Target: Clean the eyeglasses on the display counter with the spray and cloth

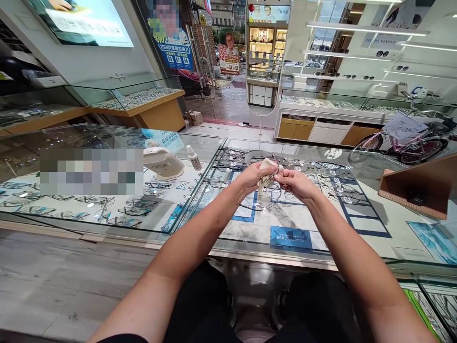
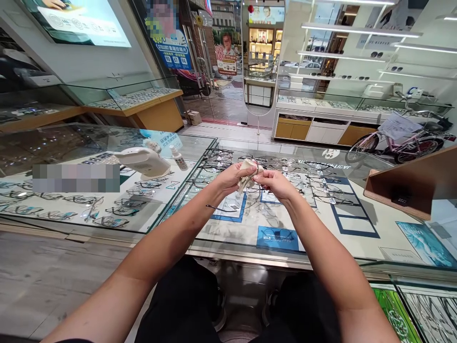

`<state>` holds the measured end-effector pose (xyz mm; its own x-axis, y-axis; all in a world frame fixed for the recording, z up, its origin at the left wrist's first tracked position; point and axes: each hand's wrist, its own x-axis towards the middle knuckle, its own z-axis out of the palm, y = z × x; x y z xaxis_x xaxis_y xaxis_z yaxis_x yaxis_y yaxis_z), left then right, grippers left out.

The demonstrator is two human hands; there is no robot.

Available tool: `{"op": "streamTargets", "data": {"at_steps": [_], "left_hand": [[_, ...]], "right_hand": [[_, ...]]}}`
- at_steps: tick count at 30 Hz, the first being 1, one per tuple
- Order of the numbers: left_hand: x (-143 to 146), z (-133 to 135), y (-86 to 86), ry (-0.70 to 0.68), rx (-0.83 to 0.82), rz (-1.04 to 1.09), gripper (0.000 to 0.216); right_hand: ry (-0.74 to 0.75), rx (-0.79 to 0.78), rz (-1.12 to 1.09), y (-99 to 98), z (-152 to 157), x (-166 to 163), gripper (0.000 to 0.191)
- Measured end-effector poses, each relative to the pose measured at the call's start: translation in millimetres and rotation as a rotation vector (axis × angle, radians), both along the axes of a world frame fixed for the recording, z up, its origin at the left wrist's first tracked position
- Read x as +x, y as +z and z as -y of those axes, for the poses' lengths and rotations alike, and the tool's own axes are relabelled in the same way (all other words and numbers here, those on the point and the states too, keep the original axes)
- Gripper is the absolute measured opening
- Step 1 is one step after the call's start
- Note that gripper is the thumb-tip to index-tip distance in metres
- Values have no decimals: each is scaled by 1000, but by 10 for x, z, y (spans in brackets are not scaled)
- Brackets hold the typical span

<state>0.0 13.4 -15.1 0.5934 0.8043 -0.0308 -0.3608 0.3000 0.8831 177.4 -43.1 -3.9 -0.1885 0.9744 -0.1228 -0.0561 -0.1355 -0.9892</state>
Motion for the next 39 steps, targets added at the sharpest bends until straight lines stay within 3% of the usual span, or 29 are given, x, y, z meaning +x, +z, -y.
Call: {"op": "streamTargets", "data": {"at_steps": [8,13,18,24,28,33,39], "left_hand": [[74,45,-47,96,153,-34,66],[109,42,-59,207,116,-46,72],[53,-36,-61,130,7,62,66],[20,-34,-36,37,-37,104,80],[61,-1,-54,85,54,43,69],[88,1,-75,196,145,-18,72],[24,-93,-13,194,124,48,70]], "right_hand": [[5,15,-2,41,23,-2,58],[7,42,19,32,13,-11,58],[-14,10,15,7,-11,-14,59],[25,-9,-31,-2,-10,-16,58],[5,-18,-30,-10,-14,-29,60],[-20,22,-64,-41,-9,-81,59],[-52,30,-130,-33,-26,1,57]]}}
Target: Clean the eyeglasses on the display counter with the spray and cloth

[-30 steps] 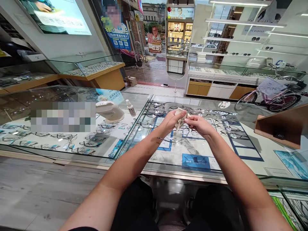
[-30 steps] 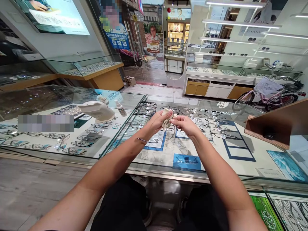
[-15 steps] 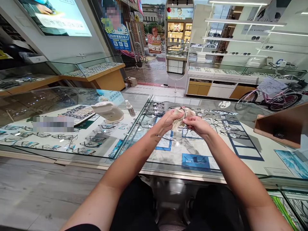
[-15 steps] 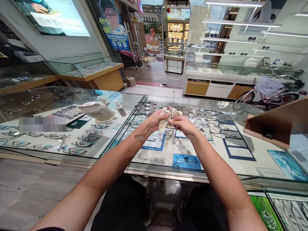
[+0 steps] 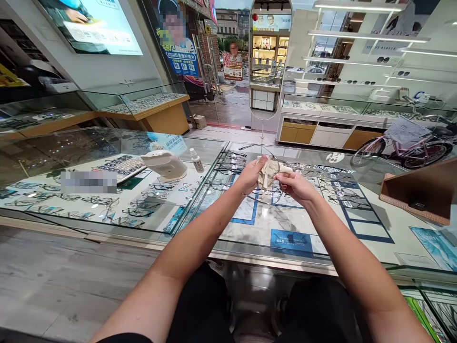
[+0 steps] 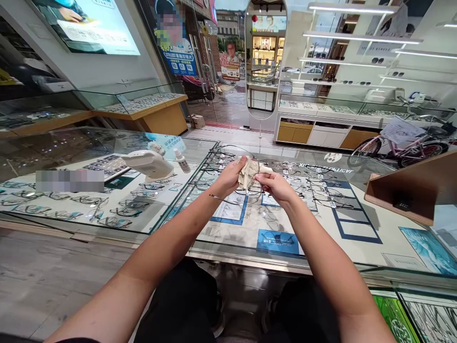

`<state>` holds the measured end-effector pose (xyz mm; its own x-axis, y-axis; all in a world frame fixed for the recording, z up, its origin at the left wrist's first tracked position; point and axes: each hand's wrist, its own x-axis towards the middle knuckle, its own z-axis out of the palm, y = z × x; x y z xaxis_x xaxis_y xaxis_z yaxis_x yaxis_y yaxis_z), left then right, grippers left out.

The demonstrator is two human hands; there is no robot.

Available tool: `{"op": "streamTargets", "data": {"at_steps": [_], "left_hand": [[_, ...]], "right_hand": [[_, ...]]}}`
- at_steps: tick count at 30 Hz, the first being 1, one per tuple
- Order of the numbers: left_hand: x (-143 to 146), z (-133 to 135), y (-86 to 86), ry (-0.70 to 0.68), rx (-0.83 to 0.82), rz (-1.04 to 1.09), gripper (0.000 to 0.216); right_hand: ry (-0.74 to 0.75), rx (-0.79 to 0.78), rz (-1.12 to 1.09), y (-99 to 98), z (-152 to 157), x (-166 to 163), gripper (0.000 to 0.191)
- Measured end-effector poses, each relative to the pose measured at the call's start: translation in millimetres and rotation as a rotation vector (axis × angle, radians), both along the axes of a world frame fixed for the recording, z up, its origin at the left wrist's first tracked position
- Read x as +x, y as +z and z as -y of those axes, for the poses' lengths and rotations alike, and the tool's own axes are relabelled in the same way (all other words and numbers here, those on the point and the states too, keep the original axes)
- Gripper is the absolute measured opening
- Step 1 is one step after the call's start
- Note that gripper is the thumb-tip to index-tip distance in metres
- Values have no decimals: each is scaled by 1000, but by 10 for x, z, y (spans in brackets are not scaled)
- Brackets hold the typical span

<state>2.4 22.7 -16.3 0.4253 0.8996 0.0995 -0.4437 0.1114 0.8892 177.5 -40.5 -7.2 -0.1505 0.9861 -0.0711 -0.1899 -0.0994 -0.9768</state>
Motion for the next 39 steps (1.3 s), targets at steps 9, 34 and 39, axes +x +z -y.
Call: {"op": "streamTargets", "data": {"at_steps": [9,34,39], "left_hand": [[-68,37,134,51,-50,-70,62],[150,610,-52,-807,319,-590,68],[151,656,1,-678,291,-580,59]], "right_hand": [[-99,136,-203,159,-23,267,48],[-344,91,-477,136,-108,350,33],[-417,61,-480,137,-137,387,31]]}}
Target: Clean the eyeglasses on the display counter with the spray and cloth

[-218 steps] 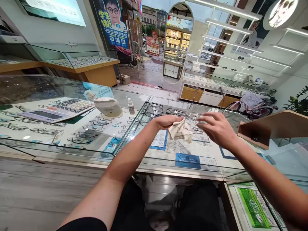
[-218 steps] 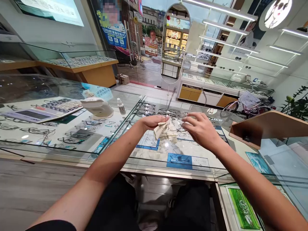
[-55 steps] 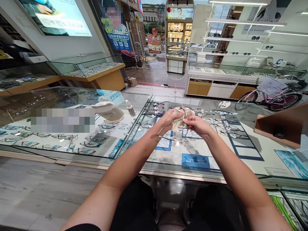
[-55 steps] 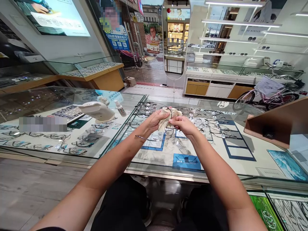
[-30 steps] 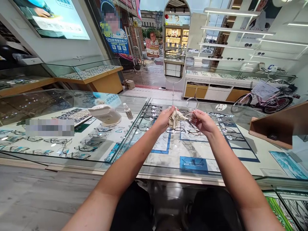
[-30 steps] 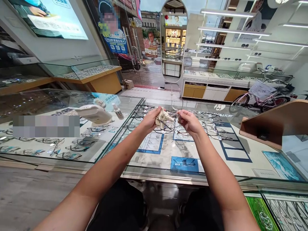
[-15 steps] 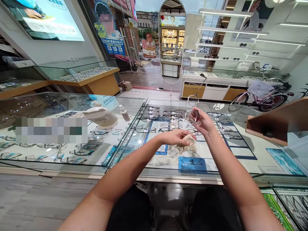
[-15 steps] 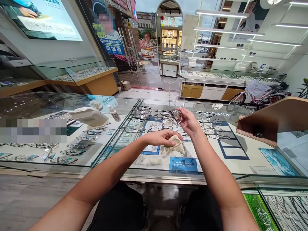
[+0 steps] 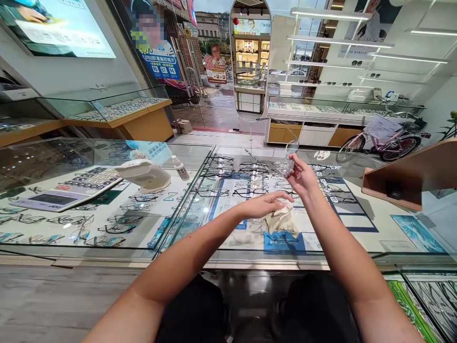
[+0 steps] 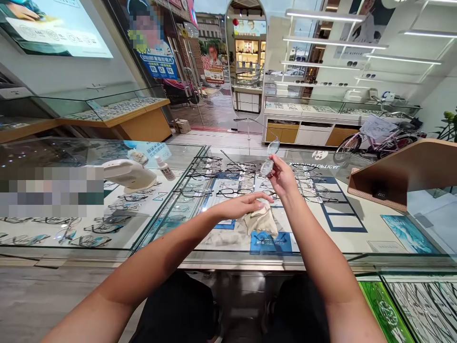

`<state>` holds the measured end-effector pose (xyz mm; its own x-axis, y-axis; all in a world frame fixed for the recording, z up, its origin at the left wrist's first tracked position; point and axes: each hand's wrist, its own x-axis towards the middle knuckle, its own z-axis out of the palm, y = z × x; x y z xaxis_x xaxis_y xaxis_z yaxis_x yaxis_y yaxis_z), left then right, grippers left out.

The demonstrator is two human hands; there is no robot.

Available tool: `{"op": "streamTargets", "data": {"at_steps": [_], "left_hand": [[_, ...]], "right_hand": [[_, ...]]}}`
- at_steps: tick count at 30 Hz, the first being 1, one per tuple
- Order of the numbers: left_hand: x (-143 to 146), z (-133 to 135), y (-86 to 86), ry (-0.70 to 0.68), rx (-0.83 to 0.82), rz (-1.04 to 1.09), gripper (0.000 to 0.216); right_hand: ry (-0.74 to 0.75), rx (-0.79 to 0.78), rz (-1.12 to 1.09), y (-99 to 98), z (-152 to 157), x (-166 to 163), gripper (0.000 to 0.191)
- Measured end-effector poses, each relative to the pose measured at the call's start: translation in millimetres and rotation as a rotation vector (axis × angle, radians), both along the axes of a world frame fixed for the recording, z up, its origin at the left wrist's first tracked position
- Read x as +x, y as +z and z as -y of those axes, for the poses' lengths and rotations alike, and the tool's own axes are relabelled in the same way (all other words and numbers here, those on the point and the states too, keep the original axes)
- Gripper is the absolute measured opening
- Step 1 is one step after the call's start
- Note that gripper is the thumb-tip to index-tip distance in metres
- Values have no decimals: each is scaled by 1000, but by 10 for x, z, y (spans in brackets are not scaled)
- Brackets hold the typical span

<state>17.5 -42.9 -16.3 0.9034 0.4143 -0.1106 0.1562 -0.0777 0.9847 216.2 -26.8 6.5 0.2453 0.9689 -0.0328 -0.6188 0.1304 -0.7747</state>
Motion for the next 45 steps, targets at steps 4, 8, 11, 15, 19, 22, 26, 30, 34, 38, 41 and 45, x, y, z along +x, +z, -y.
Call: {"op": "streamTargets", "data": {"at_steps": [4,8,11,15,19,22,26,30,34,38,41,45], "left_hand": [[16,21,-3,10,-73,9,56],[27,17,-37,13,-159,23,64],[29,10,-16,89,-194,34,53],[23,14,38,59,-192,47,38],[12,23,36,46,-257,7,41],[17,22,6,66,-364,22,52],[31,39,-20,118,-16,-108,43],[17,113,13,332,751,-81,24],[-21,163,71,610,899,61,38],[-45,110,70,749,1008,59,42],[-55,37,44,745,1031,79,36],[-91,-46,53,785,1070,136,33]], "right_hand": [[-33,-7,5,4,-18,4,29],[-53,10,41,2,-25,11,27],[-49,15,64,2,-29,21,27],[-52,20,51,7,-30,27,29],[-57,14,41,16,-18,20,31],[-71,9,33,25,-7,16,32],[-72,16,69,34,-7,35,33],[-101,47,104,15,-30,63,38],[-158,79,140,-31,-42,38,46],[-166,51,173,-57,-4,-53,45],[-170,30,166,-45,40,-120,42],[-148,36,174,-23,75,-169,42]]}}
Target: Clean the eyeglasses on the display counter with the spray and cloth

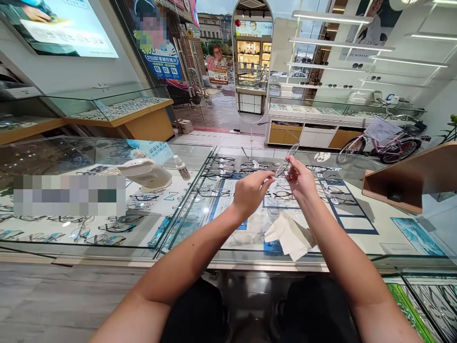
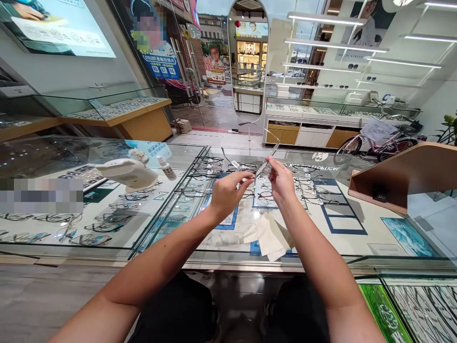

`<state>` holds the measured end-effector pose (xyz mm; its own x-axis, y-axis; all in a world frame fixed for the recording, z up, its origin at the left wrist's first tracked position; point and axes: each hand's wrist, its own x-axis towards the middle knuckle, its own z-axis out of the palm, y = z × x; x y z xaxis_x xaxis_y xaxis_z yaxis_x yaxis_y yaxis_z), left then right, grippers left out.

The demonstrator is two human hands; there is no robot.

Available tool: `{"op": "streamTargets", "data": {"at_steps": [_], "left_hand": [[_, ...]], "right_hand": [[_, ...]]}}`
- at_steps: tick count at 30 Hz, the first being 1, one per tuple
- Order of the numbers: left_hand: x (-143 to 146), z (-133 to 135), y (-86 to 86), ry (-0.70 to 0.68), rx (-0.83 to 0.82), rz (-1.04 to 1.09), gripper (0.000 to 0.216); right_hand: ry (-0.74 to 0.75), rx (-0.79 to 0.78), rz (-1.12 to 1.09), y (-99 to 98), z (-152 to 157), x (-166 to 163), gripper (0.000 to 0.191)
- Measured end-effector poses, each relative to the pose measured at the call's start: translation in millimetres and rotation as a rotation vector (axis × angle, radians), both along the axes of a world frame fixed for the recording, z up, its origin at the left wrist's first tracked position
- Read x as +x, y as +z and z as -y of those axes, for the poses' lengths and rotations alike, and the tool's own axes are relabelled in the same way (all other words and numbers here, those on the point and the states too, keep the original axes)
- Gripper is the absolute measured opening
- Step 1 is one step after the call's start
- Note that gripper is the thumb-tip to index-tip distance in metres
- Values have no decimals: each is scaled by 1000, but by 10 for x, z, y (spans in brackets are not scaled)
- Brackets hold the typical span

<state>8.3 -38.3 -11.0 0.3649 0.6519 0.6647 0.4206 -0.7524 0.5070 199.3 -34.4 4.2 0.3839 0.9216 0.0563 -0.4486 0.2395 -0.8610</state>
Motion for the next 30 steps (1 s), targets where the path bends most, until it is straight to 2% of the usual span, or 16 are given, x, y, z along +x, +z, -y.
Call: {"op": "streamTargets", "data": {"at_steps": [6,12,19,22,25,27,30], "left_hand": [[-79,-84,78,102,88,-37,29],[-129,-111,114,112,101,58,32],[-190,-93,169,189,116,170,33],[-204,-88,202,244,89,203,31],[-216,-71,245,250,47,269,29],[-221,-53,275,229,31,327,28],[-219,-31,314,194,26,397,27]], "right_hand": [[18,2,4,1,17,-55,41],[123,93,36,63,84,-112,43],[15,195,354,100,202,-193,36],[-57,247,523,144,292,-232,33],[-180,332,586,181,353,-219,28],[-316,362,546,181,336,-158,27],[-503,321,417,148,232,-17,21]]}}
